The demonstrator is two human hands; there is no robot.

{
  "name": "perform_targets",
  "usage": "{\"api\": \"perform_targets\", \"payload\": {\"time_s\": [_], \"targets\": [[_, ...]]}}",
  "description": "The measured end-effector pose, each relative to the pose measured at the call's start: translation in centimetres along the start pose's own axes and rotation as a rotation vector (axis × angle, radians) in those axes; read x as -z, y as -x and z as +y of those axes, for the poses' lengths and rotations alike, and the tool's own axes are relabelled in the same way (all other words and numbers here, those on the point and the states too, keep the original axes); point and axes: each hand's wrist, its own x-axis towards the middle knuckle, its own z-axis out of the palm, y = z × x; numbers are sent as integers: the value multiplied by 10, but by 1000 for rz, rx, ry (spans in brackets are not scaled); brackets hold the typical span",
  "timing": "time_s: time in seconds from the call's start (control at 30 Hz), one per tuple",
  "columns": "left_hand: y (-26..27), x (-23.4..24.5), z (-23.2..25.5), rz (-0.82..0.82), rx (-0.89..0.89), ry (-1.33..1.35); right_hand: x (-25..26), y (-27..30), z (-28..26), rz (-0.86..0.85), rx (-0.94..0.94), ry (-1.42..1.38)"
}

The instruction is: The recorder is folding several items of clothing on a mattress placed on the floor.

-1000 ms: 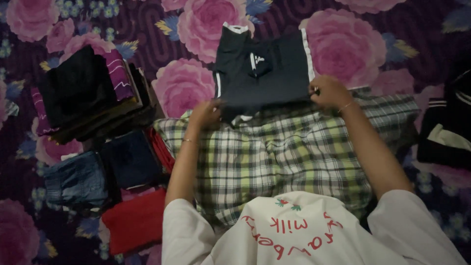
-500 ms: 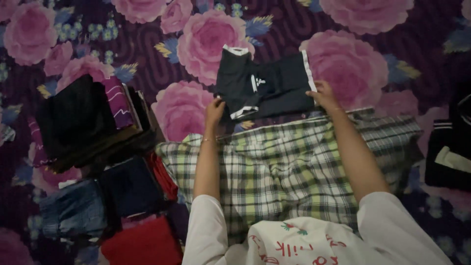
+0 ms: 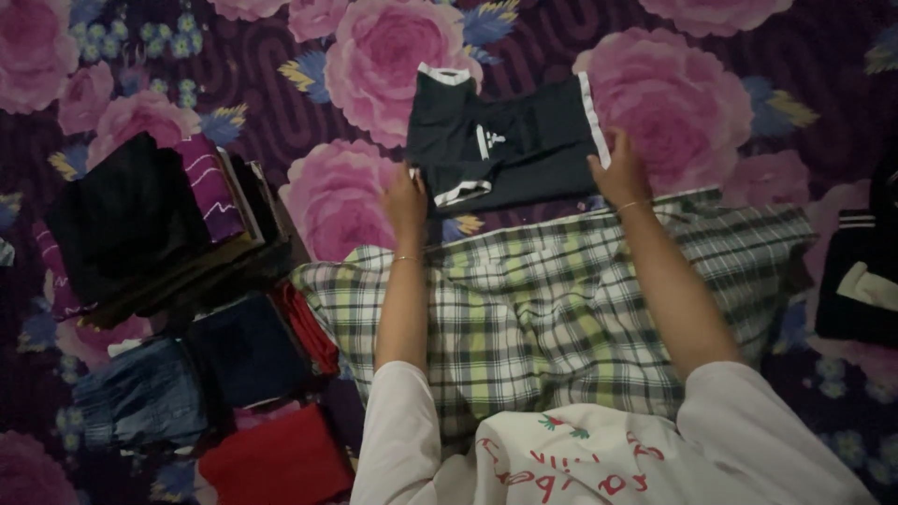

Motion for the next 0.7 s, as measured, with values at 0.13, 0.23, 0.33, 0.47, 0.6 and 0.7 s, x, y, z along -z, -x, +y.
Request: {"api": "perform_targets", "payload": {"time_s": [0.13, 0.23, 0.33, 0.47, 0.6, 0.7], "targets": [[8, 10, 11, 137, -262, -91, 2, 17, -25, 227, 443, 563], [18, -11, 5, 37, -450, -132, -3, 24, -38, 65, 541, 581], [26, -19, 2, -129, -494, -163, -20, 17, -12, -109, 512, 654], [25, -15, 5, -188, -481, -132, -27, 9, 6, -167, 451, 745], [21, 7, 16, -154, -506, -160, -23, 14, -11, -206, 386, 725], [12, 15, 18, -62, -494, -209, -20, 14, -24, -258, 295, 749]]}}
